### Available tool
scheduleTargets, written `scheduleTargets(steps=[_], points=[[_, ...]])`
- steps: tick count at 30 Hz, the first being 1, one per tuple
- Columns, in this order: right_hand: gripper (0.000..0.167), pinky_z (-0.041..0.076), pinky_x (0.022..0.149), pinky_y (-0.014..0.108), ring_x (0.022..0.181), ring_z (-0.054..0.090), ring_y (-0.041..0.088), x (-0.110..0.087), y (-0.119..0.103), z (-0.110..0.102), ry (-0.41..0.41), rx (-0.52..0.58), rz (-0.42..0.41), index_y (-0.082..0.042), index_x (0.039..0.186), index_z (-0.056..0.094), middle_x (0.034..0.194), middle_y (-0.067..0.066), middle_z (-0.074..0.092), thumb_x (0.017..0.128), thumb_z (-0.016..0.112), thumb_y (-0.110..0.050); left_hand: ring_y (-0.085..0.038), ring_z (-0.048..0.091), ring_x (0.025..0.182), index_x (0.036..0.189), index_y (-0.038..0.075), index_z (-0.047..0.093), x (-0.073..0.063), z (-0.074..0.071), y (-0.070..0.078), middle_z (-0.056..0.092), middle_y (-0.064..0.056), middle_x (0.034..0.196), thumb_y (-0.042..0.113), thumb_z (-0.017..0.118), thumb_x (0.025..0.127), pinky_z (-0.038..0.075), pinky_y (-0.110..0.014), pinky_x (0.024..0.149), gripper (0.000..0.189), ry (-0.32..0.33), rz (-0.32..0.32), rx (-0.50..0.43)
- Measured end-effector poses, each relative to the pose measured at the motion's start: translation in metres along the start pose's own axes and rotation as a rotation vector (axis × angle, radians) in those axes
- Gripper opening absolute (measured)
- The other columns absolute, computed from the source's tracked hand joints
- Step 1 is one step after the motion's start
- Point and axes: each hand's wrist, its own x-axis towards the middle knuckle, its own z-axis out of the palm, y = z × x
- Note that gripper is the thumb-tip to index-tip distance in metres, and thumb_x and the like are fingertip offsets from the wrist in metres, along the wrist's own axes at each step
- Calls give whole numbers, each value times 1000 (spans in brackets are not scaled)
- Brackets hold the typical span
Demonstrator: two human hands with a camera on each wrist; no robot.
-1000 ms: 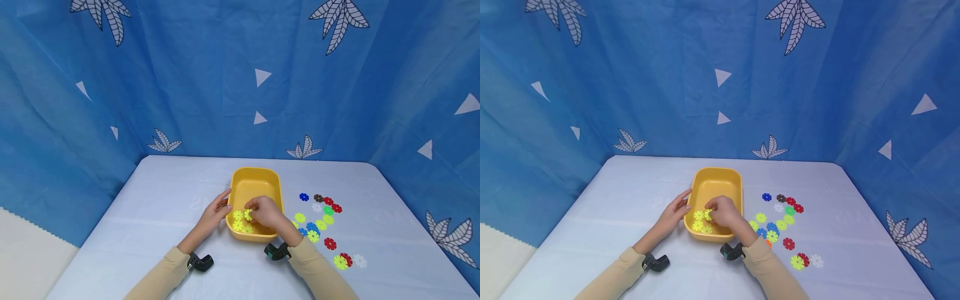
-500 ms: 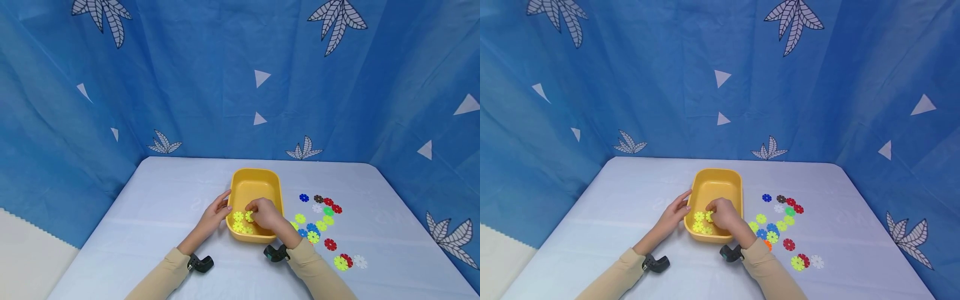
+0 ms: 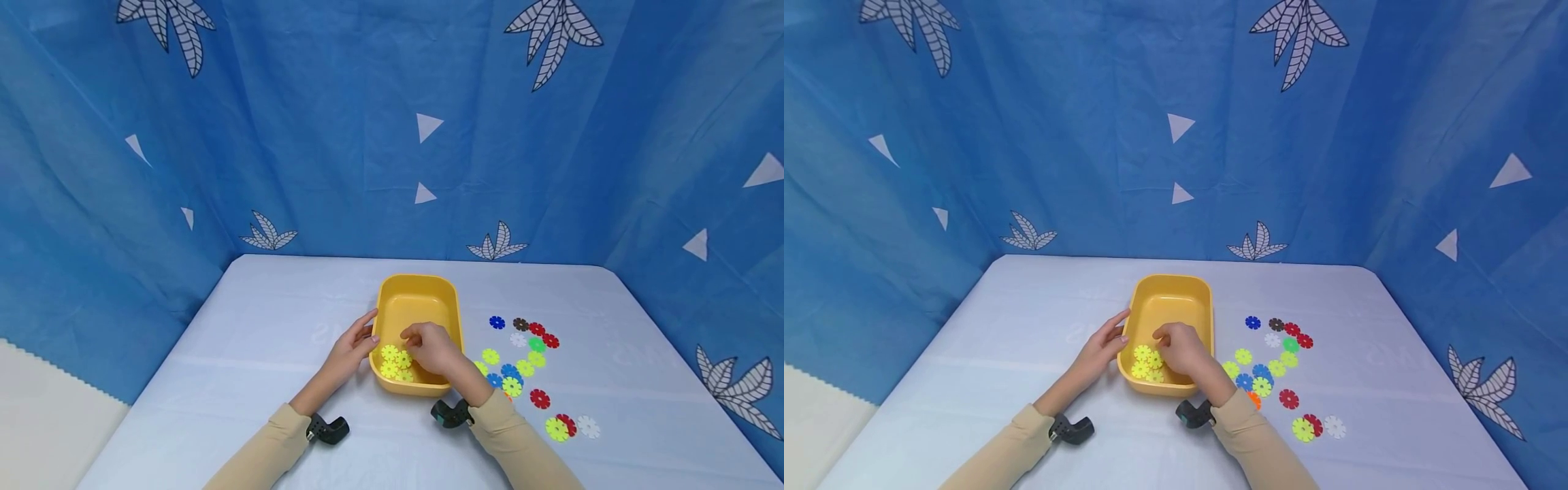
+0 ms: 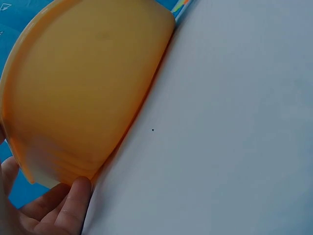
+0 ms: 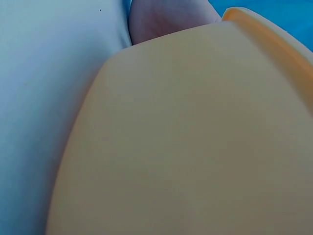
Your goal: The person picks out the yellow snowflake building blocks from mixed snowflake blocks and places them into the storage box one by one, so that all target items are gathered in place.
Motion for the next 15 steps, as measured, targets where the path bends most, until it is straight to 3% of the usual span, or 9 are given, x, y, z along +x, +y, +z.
scheduleTargets(steps=[15], points=[[26,53,66,24,77,57,18,-1,-1,0,-36,17,51,-5,118,72,96,6,67,94,72,-14,-36,56,135,157,24,41,0,-2,-1,53,-19,151,23,60,103,59,-43,100,58,-16,-2,-11]])
